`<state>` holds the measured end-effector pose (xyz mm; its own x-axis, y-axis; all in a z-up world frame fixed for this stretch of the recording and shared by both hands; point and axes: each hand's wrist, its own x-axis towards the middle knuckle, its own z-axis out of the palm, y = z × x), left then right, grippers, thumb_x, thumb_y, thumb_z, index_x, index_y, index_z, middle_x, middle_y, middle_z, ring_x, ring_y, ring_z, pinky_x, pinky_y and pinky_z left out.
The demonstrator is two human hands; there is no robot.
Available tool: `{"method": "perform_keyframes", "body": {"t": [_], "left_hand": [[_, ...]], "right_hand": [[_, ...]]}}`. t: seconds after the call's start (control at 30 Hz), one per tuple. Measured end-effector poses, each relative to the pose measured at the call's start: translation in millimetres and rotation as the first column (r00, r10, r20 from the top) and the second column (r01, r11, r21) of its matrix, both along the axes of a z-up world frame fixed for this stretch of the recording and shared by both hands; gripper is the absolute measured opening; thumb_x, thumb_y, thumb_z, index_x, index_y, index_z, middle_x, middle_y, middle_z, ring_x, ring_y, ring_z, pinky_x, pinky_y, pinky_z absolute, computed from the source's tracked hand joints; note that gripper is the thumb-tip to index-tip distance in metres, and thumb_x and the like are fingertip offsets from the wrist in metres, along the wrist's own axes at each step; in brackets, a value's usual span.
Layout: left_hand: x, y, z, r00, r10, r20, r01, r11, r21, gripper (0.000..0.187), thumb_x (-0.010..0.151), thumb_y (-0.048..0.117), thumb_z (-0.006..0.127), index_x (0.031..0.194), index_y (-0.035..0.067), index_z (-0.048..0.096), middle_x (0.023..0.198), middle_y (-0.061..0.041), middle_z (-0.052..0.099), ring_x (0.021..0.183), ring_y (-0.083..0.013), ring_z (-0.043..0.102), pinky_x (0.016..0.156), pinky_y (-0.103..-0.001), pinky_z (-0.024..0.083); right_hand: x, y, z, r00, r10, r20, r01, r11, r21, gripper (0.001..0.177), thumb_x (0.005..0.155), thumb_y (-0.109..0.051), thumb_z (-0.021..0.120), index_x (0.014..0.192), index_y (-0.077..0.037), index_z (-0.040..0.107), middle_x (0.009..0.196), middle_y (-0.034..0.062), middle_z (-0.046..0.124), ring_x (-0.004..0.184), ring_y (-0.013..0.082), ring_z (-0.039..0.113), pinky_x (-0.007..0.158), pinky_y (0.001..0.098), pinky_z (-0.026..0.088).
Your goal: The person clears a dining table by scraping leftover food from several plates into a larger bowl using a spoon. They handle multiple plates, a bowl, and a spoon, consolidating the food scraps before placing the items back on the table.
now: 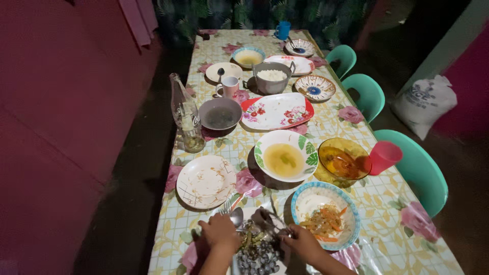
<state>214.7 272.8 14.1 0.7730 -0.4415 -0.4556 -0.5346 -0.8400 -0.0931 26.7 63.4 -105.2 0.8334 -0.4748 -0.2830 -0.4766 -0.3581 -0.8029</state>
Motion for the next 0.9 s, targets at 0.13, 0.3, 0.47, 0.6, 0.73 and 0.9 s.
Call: {"method": "perform_keyframes", "body": {"t": [0.13, 0.3, 0.47, 0.6, 0.73, 0.9], "left_hand": [[3.0, 10.1, -10.2, 1.0, 0.02, -0.007, -0.02, 1.0, -0.021, 0.048, 0.092, 0.035, 0.065, 0.134, 0.014, 0.056, 0.126, -0.008, 0.066, 0.12, -0.0254, 0.061, 0.113, -0.065, 0.02], [1.4, 21.9, -42.9, 0.998, -0.007, 0.069, 0.013, 0.996, -0.089, 0.023, 0.098, 0.019, 0.053, 0.116, 0.017, 0.067, 0.117, -0.006, 0.071, 0.116, -0.0251, 0.065, 0.109, -0.059, 0.032], [-4.5, 25.4, -41.4, 0.993, -0.063, 0.096, 0.078, 0.984, -0.162, 0.017, 0.097, 0.015, 0.055, 0.109, 0.015, 0.067, 0.105, -0.008, 0.074, 0.1, -0.029, 0.073, 0.085, -0.048, 0.056], [-19.8, 22.1, -13.8, 0.981, -0.13, 0.144, 0.164, 0.951, -0.262, 0.013, 0.091, 0.013, 0.061, 0.103, 0.013, 0.065, 0.092, -0.011, 0.075, 0.091, -0.0315, 0.074, 0.072, -0.046, 0.058], [-26.3, 26.6, 19.8, 0.982, -0.117, 0.146, 0.162, 0.922, -0.352, 0.013, 0.089, 0.017, 0.064, 0.099, 0.01, 0.065, 0.088, -0.012, 0.074, 0.088, -0.0329, 0.072, 0.072, -0.048, 0.058], [-30.7, 41.9, 31.6, 0.944, -0.089, 0.317, 0.234, 0.86, -0.454, 0.014, 0.083, 0.008, 0.06, 0.096, 0.009, 0.066, 0.082, -0.012, 0.074, 0.083, -0.0327, 0.073, 0.068, -0.046, 0.059]], "right_hand": [[-8.8, -1.7, 13.6, 0.993, 0.115, 0.007, -0.114, 0.992, -0.052, 0.025, 0.09, -0.027, 0.073, 0.093, -0.003, 0.066, 0.074, 0.007, 0.065, 0.069, 0.0149, 0.058, 0.066, 0.034, 0.051], [-15.6, -7.1, 25.2, 0.988, 0.146, 0.052, -0.147, 0.989, 0.017, 0.019, 0.088, -0.024, 0.072, 0.097, -0.008, 0.069, 0.076, 0.0044, 0.068, 0.072, 0.014, 0.061, 0.069, 0.0334, 0.053], [-22.9, -14.6, 39.3, 0.982, 0.188, -0.025, -0.189, 0.981, -0.048, 0.019, 0.091, -0.023, 0.071, 0.099, -0.006, 0.065, 0.076, 0.0096, 0.066, 0.07, 0.0193, 0.06, 0.069, 0.0356, 0.052], [-25.8, -8.6, 49.9, 0.986, 0.167, -0.004, -0.167, 0.985, -0.033, 0.018, 0.089, -0.019, 0.071, 0.104, -0.009, 0.066, 0.082, 0.0089, 0.072, 0.075, 0.019, 0.066, 0.073, 0.0349, 0.054], [-26.3, -7.3, 50.5, 0.986, 0.166, 0.017, -0.165, 0.986, -0.008, 0.019, 0.087, -0.017, 0.073, 0.104, -0.011, 0.067, 0.083, 0.0081, 0.073, 0.077, 0.0186, 0.069, 0.074, 0.0352, 0.056], [-27.2, -9.2, 29.3, 0.99, 0.142, -0.007, -0.142, 0.99, -0.01, 0.018, 0.089, -0.019, 0.073, 0.102, -0.01, 0.065, 0.081, 0.0086, 0.072, 0.075, 0.0198, 0.068, 0.074, 0.0356, 0.055]]}}
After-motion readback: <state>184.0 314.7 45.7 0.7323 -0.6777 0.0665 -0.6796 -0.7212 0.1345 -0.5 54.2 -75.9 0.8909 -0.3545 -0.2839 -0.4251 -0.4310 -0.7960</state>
